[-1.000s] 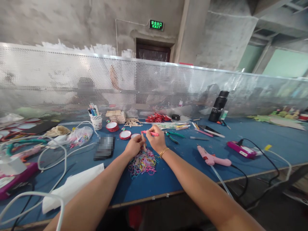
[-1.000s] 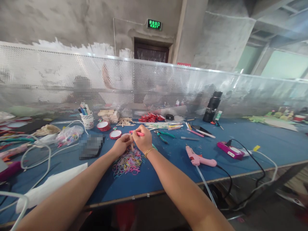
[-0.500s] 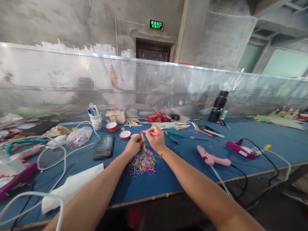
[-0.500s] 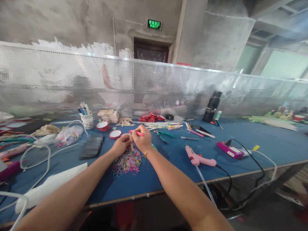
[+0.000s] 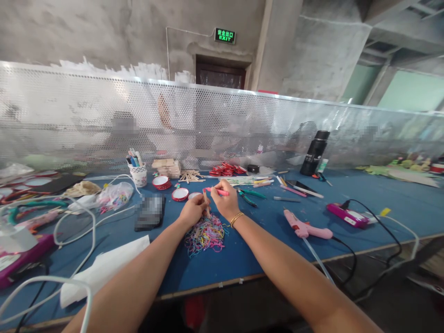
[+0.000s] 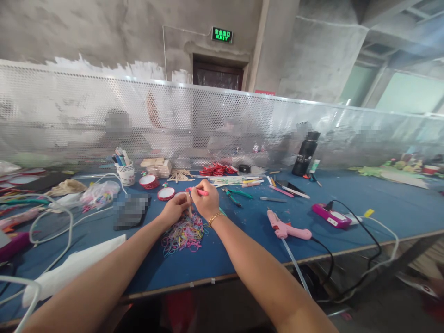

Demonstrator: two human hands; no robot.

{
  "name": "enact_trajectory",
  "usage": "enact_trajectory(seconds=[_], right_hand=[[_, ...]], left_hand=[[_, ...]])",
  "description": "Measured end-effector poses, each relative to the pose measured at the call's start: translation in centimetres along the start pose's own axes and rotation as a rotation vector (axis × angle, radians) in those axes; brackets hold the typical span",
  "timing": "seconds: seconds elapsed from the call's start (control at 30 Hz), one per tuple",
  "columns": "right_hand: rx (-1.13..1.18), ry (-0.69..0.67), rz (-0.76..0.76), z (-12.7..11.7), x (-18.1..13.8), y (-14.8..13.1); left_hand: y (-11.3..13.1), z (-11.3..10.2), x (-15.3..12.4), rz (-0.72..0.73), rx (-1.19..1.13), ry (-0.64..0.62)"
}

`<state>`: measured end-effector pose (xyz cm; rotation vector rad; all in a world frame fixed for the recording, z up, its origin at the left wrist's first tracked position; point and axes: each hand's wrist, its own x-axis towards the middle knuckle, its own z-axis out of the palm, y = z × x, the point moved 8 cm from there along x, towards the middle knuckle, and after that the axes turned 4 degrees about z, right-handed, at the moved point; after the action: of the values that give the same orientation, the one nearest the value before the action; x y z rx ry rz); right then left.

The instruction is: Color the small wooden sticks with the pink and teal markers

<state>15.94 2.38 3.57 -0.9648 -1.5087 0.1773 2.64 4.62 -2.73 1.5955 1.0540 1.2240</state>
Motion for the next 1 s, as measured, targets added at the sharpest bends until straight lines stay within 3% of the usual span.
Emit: enact_trajectory(seconds=[0.87, 1.0], right_hand=[[0.002, 0.006, 0.032, -0.3, 0.1, 0.4], [0.09, -0.057, 0.07, 0.2, 0.2, 1.0]], left_hand=[[0.0, 0.0, -0.1, 0.014, -0.009, -0.005], [-0.2, -0.1, 0.1, 0.012, -0.001, -0.006]])
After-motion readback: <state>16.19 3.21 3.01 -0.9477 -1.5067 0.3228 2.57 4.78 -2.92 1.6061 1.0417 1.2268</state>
